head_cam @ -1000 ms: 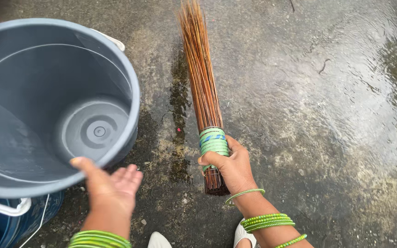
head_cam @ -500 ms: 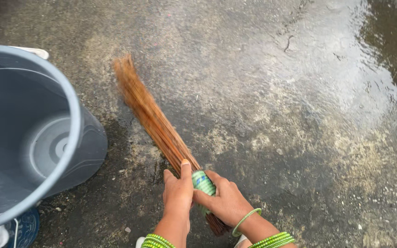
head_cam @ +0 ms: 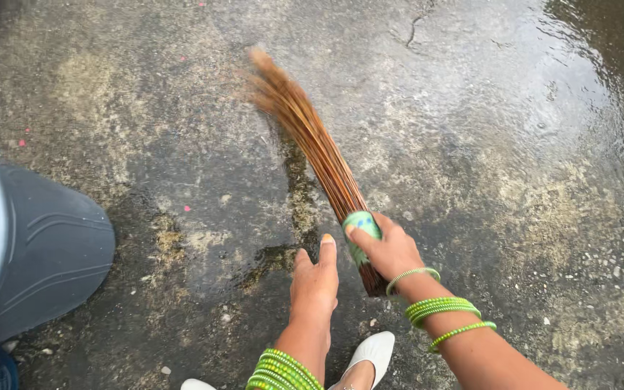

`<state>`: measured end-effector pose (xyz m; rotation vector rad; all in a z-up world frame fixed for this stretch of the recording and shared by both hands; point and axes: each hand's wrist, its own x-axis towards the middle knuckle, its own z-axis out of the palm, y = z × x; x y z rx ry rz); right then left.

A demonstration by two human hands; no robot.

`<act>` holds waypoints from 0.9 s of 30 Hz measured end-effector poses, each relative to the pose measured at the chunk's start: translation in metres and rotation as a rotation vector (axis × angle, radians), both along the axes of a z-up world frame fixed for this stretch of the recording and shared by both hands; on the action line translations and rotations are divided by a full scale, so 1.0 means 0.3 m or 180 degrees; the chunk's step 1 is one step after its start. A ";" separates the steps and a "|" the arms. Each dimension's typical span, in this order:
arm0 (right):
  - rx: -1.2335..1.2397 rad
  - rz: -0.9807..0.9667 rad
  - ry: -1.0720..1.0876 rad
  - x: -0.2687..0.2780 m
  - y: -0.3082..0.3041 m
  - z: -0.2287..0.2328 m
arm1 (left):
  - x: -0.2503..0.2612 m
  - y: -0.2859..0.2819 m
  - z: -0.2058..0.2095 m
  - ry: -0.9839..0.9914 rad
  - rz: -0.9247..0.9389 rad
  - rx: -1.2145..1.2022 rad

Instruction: The person sweeps water and debris across a concrete floor using a broom and handles a bucket.

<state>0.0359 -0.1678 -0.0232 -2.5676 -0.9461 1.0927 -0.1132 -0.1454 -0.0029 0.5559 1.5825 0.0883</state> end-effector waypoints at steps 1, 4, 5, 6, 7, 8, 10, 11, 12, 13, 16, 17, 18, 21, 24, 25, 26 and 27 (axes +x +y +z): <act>0.0256 0.0085 -0.0090 -0.009 0.015 0.016 | 0.016 0.005 0.014 -0.0069 0.0109 -0.0030; 0.0643 0.0269 0.0020 -0.056 0.016 0.097 | 0.042 0.004 0.029 -0.0043 0.0322 -0.0091; 0.0769 0.0370 0.0246 -0.078 0.006 0.129 | 0.044 -0.005 0.025 -0.0039 0.0306 -0.0092; 0.0777 0.0356 0.0242 -0.099 -0.005 0.157 | 0.046 -0.017 0.016 0.0013 0.0336 0.0335; 0.0446 0.0502 0.0419 -0.120 -0.019 0.181 | 0.055 -0.025 0.003 0.0060 0.0365 0.0764; 0.0116 0.0647 0.0606 -0.136 -0.029 0.198 | 0.062 -0.036 -0.009 0.0067 0.0348 0.0772; 0.0001 0.0958 0.0638 -0.150 -0.043 0.203 | 0.061 -0.077 -0.036 0.0496 0.0648 -0.0056; -0.0123 0.1284 0.0660 -0.150 -0.057 0.194 | 0.050 -0.089 -0.056 0.0514 0.0629 -0.0056; -0.0126 0.1266 0.0666 -0.146 -0.071 0.177 | 0.036 -0.102 -0.076 0.0836 0.0349 0.0004; -0.0069 0.1574 0.0564 -0.142 -0.081 0.153 | 0.035 -0.111 -0.092 0.1155 0.0066 0.0069; -0.0341 0.1599 0.0473 -0.059 -0.127 0.088 | 0.083 -0.133 -0.099 0.0656 0.0246 -0.0389; -0.0653 0.1328 0.0501 -0.025 -0.147 0.070 | 0.120 -0.130 -0.094 0.0655 0.0231 -0.0399; -0.0645 0.1315 0.0516 0.018 -0.154 0.051 | 0.157 -0.121 -0.087 0.0496 0.0029 -0.0249; -0.0061 0.0550 0.0407 0.116 -0.145 0.010 | 0.248 -0.063 -0.054 0.0275 -0.0448 -0.0010; -0.0020 0.0151 0.0164 0.178 -0.067 0.038 | 0.314 -0.016 -0.006 0.0183 -0.0381 0.0025; 0.0069 0.0232 0.0163 0.179 -0.052 0.068 | 0.317 -0.009 0.008 0.0189 -0.0388 0.0029; 0.0149 0.0312 0.0152 0.174 -0.046 0.103 | 0.323 0.001 0.018 0.0216 -0.0360 0.0314; 0.0145 0.0303 0.0148 0.159 -0.046 0.138 | 0.329 0.007 0.028 0.0241 -0.0332 0.0599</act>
